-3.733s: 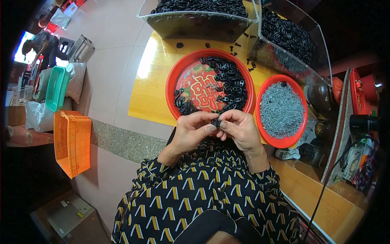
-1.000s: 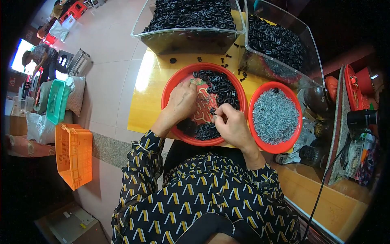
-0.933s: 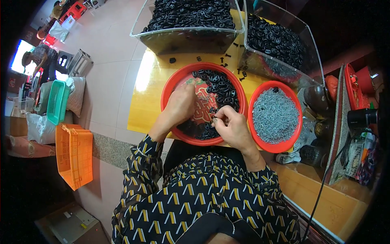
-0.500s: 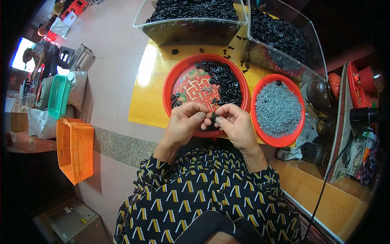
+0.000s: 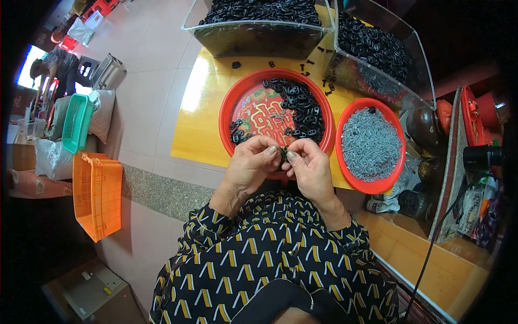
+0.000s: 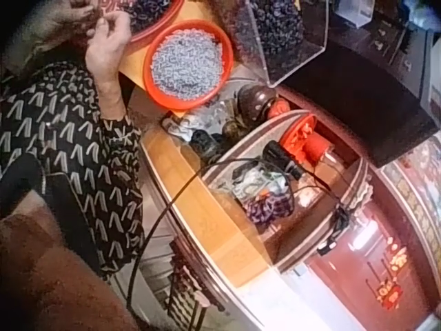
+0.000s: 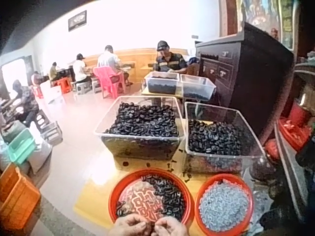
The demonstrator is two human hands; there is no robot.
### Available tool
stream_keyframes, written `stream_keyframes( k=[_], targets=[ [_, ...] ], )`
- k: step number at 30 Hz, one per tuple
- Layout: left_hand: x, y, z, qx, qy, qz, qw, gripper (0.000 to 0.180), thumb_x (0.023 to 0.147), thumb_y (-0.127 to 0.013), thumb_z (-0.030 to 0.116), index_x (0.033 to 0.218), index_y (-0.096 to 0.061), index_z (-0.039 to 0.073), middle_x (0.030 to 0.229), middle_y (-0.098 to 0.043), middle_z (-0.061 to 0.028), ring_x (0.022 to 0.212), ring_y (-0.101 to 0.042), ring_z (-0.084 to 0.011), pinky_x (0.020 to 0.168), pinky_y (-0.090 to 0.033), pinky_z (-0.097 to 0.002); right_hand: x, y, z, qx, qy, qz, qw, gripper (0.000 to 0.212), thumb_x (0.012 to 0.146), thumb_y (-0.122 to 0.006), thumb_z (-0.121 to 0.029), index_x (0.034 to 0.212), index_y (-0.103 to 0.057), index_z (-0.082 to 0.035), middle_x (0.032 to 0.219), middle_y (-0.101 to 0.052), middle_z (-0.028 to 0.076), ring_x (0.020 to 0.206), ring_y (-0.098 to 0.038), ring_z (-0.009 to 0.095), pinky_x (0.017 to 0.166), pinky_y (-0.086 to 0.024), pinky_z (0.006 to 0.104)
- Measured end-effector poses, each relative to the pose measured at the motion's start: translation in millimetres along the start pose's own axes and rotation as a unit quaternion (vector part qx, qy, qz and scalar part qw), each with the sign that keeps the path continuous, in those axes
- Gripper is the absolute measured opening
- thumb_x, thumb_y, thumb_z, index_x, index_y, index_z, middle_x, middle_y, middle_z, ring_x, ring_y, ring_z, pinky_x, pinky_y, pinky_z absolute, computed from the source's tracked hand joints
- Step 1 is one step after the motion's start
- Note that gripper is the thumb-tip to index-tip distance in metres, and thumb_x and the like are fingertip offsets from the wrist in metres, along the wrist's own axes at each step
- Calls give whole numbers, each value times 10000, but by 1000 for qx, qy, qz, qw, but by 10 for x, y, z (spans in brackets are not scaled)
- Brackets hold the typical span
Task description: The person assembles small plastic components by joining and pressing the interlocking pieces together by hand over a tray.
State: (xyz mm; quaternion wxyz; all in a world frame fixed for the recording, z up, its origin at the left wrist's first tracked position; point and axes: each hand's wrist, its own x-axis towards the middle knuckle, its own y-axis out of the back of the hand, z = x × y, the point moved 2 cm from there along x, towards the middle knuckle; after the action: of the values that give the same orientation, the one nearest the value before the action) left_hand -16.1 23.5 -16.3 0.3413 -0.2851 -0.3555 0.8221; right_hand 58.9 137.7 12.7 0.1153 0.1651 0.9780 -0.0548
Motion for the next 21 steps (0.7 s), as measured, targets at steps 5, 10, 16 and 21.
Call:
stream_keyframes(
  k=[5, 10, 16, 21],
  targets=[
    [-31, -49, 48, -10, 4, 32, 999, 106, 769, -576, 48, 858, -532, 9, 752, -560, -79, 684, -541, -159, 614, -442, -257, -33, -25, -51, 91, 37, 12, 995, 95, 836, -466, -6, 927, -454, 19, 791, -530, 46, 685, -542, 92, 570, -457, 207],
    [-46, -81, 63, 12, -24, 11, 1000, 104, 772, -553, -6, 875, -539, -7, 774, -578, -74, 668, -554, -126, 610, -462, -239, -53, -28, -15, 42, 47, 7, 998, 90, 830, -462, 8, 920, -467, 9, 791, -524, 33, 696, -539, 85, 588, -456, 206],
    [-47, -97, 76, 36, -45, 30, 998, 158, 756, -563, -30, 910, -532, -11, 784, -582, -75, 661, -552, -117, 593, -459, -222, -88, -71, -84, 30, 64, 26, 997, 92, 816, -481, 17, 908, -479, 4, 785, -524, 20, 691, -535, 70, 601, -455, 202],
    [-42, -118, 80, 53, -51, 32, 997, 170, 757, -562, -31, 922, -526, -14, 788, -583, -68, 661, -555, -108, 590, -459, -210, -94, -76, -100, 51, 49, 38, 997, 93, 805, -501, 18, 895, -482, 11, 789, -531, 20, 690, -541, 67, 606, -456, 191]
  ],
)
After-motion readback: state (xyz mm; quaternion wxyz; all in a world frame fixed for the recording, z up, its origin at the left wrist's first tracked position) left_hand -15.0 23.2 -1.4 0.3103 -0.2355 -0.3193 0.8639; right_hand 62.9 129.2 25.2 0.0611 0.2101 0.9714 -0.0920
